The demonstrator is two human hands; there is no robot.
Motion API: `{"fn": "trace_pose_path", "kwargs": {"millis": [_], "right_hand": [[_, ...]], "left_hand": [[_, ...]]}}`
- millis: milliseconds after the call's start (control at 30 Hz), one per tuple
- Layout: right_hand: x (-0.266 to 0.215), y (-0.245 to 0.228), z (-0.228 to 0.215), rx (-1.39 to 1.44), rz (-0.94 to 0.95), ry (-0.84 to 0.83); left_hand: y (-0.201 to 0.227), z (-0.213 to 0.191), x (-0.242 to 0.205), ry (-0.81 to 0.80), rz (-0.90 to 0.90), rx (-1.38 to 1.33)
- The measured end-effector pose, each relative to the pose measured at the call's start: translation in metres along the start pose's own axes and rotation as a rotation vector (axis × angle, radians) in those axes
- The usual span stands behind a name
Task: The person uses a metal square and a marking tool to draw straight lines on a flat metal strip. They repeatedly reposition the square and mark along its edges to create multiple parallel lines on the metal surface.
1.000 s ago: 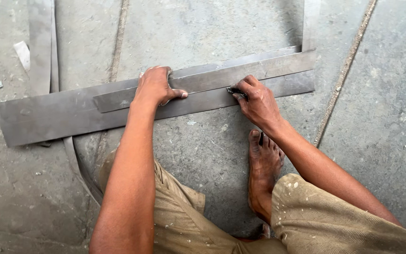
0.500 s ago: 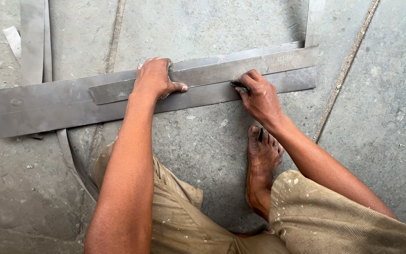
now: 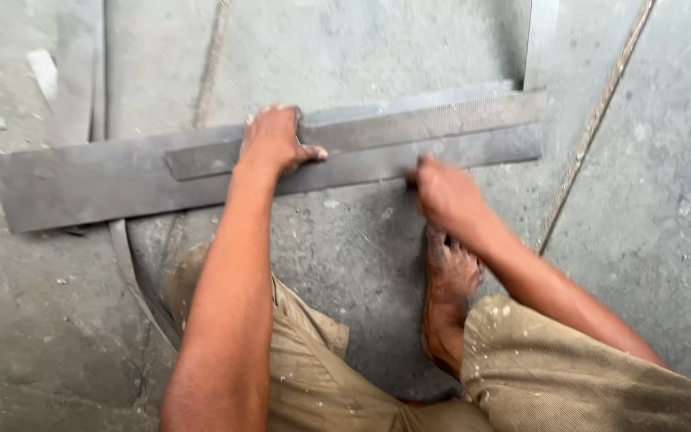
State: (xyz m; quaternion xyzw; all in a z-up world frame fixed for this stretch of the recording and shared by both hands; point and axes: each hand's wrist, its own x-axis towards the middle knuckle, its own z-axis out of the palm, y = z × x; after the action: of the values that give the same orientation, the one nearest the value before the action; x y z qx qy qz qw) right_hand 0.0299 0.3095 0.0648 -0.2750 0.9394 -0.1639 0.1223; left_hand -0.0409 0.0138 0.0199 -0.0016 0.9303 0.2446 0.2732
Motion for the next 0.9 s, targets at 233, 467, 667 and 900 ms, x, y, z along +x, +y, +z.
{"fn": "trace_pose_path", "kwargs": {"millis": [233,467,667,900], "right_hand": [[-0.007,0.004,-0.014,0.183,0.281,0.15],[-0.003,0.027,-0.01,0.195,0.298,0.302],[-0.003,0.032,-0.004,0.201,0.255,0.294],[0.006,0.03,-0.008,0.095,0.274,0.178]], "left_hand": [[0.001,0.0,0.001,-0.028,-0.004,-0.006],[0.006,-0.008,-0.001,-0.036,-0.016,-0.019],[0.007,-0.009,-0.001,-0.049,-0.032,-0.016],[0.012,-0.008,-0.002,-0.06,-0.072,-0.019]]}}
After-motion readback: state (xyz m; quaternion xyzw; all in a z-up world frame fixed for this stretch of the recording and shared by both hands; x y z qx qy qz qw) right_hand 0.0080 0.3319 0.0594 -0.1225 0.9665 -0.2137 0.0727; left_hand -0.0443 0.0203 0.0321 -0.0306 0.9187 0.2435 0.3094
